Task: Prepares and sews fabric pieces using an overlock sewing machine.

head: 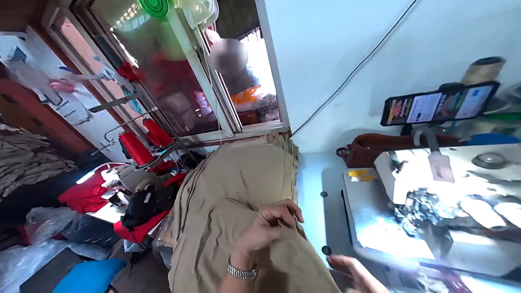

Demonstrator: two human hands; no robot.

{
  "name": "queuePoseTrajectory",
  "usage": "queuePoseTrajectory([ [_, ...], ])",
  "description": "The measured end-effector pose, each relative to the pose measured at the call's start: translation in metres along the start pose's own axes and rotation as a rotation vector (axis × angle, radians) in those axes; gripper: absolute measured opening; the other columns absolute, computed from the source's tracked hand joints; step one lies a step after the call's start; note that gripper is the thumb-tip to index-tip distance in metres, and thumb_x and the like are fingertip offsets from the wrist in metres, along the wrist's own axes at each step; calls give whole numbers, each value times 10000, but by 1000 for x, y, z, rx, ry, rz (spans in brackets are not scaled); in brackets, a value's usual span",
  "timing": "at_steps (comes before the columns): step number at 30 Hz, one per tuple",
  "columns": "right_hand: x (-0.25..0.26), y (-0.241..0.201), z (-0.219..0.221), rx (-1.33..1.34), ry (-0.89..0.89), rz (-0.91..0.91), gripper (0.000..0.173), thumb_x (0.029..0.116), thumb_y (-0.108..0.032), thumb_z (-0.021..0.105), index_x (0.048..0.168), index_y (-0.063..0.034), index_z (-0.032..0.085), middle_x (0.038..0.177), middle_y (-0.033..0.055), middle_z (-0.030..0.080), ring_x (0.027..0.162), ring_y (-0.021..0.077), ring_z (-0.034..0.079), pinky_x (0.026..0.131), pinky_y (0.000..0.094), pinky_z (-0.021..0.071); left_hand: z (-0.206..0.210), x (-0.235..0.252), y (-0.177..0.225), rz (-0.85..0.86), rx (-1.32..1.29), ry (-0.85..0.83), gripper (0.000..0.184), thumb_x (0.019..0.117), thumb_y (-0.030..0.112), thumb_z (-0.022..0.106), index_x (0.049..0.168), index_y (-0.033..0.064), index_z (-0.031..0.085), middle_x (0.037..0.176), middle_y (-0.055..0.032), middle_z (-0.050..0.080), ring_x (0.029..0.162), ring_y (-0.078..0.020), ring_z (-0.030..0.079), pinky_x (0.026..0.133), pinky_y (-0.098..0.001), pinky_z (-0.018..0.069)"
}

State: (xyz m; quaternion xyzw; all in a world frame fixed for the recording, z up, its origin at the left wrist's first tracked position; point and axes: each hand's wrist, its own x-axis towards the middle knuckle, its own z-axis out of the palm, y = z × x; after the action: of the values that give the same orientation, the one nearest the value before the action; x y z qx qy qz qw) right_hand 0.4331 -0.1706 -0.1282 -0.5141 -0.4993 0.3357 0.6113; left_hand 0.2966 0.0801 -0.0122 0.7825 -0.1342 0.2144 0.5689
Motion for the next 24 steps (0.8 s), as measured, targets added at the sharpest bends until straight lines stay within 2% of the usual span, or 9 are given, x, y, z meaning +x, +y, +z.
queuePoseTrajectory([
  [2,17,0,13,114,-57,22,735,985,-608,529,1410,-9,513,1318,82,642,1197,145,628,1005,375,543,18,-11,5,9,21,-51,142,967,264,671,953,135,729,1256,28,646,1194,-42,552,1003,-237,467],
  [4,29,-1,25,311,-181,77,647,938,-666,573,1330,-152,608,1198,-56,688,1085,57,647,942,309,552,28,-22,7,-22,68,-70,140,951,248,678,938,121,734,1317,6,615,1231,-44,519,1027,-239,443],
  [6,38,-13,32,413,-258,136,454,912,-561,686,1193,-206,692,1061,-107,723,959,17,667,856,255,559,33,-31,11,-42,111,-75,129,929,214,678,920,104,744,1355,-24,602,1266,-73,494,1058,-265,414],
  [8,44,-24,36,444,-242,150,171,923,-339,695,1020,-207,743,922,-106,714,837,4,647,764,229,540,35,-37,17,-25,145,-86,134,937,214,671,907,99,733,1366,-40,596,1287,-94,477,1076,-279,389],
  [11,50,-33,39,520,-168,129,153,958,-167,575,1041,-160,703,977,-52,707,902,55,667,823,277,568,38,-42,25,11,141,-80,146,951,244,666,906,121,729,1350,-15,600,1303,-84,462,1083,-273,372],
  [15,52,-47,43,580,-97,239,263,998,-194,451,1180,-126,627,1050,10,718,948,112,701,821,315,599,39,-46,26,69,104,-71,181,960,324,667,914,158,723,1336,13,608,1322,-90,463,1103,-289,374],
  [20,56,-49,43,613,-29,270,297,988,-247,432,1172,-92,605,1064,69,708,1016,141,685,906,343,573,41,-59,24,55,30,-24,173,962,373,680,958,210,741,1403,47,584,1382,-113,448,1134,-328,391],
  [22,55,-51,43,613,6,256,249,998,-238,419,1113,-116,602,1022,47,705,989,123,685,899,331,572,40,-64,25,-56,142,37,182,948,305,693,942,132,751,1457,-25,559,1408,-157,442,1134,-365,407],
  [24,56,-46,43,590,42,192,180,986,-220,446,999,-143,608,962,28,687,938,105,672,866,311,566,40,-69,24,-186,254,87,141,898,145,698,908,13,747,1371,-107,604,1334,-169,515,1096,-356,462],
])
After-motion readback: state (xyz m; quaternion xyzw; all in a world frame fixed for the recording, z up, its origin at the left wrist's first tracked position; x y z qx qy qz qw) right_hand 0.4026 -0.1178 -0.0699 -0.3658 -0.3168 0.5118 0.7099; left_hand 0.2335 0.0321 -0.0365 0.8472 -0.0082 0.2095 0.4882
